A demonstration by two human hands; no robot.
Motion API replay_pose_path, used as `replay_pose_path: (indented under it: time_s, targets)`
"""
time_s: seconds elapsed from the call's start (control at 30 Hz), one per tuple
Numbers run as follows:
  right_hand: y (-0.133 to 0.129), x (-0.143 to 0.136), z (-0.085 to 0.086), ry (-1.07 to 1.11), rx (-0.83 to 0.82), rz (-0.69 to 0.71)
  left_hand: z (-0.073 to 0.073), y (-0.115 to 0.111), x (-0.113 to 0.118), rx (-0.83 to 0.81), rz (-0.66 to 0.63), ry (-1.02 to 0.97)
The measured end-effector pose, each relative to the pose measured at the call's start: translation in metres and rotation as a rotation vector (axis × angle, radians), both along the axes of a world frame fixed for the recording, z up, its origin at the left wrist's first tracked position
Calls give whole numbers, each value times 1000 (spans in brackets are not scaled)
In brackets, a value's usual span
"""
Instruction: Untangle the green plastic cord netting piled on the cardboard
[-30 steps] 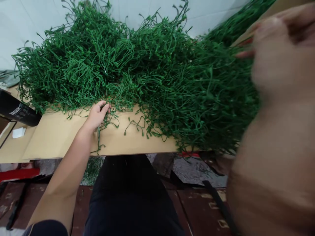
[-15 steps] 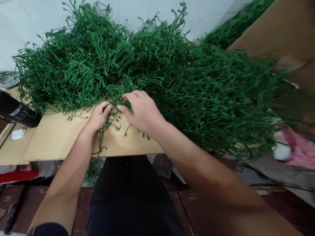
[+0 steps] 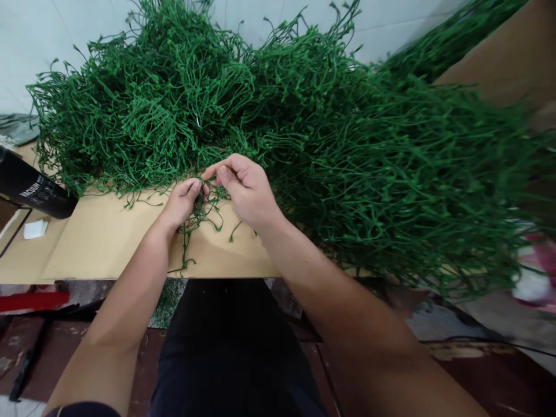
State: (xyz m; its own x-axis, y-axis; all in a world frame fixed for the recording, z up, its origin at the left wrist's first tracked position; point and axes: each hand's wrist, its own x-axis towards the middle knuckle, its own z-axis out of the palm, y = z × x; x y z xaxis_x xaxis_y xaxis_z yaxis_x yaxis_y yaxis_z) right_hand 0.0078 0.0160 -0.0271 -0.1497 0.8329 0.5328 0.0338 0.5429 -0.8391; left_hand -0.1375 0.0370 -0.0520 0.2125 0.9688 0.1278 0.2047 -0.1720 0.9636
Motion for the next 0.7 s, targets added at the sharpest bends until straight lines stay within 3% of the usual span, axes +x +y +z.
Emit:
replay_pose_path:
  time_s: [0.1, 0.23, 0.43, 0.53, 0.6, 0.7]
  targets:
    - [2, -5, 0, 237, -190, 129, -1, 1, -3, -33, 32, -72]
    - [5, -1, 2, 460, -394, 117, 1, 0, -3, -65, 47, -83]
    - [-1, 2, 4, 547, -489, 128, 4, 3, 2, -138, 94, -115]
    - [-17, 6, 21, 604, -414, 144, 3, 12, -7, -151, 336, -98]
    - [-31, 16, 39, 595, -263, 107, 3, 16, -15, -145, 468, -97]
    - [-44, 50, 66, 358, 68, -149, 2, 14, -22, -137, 389, -122]
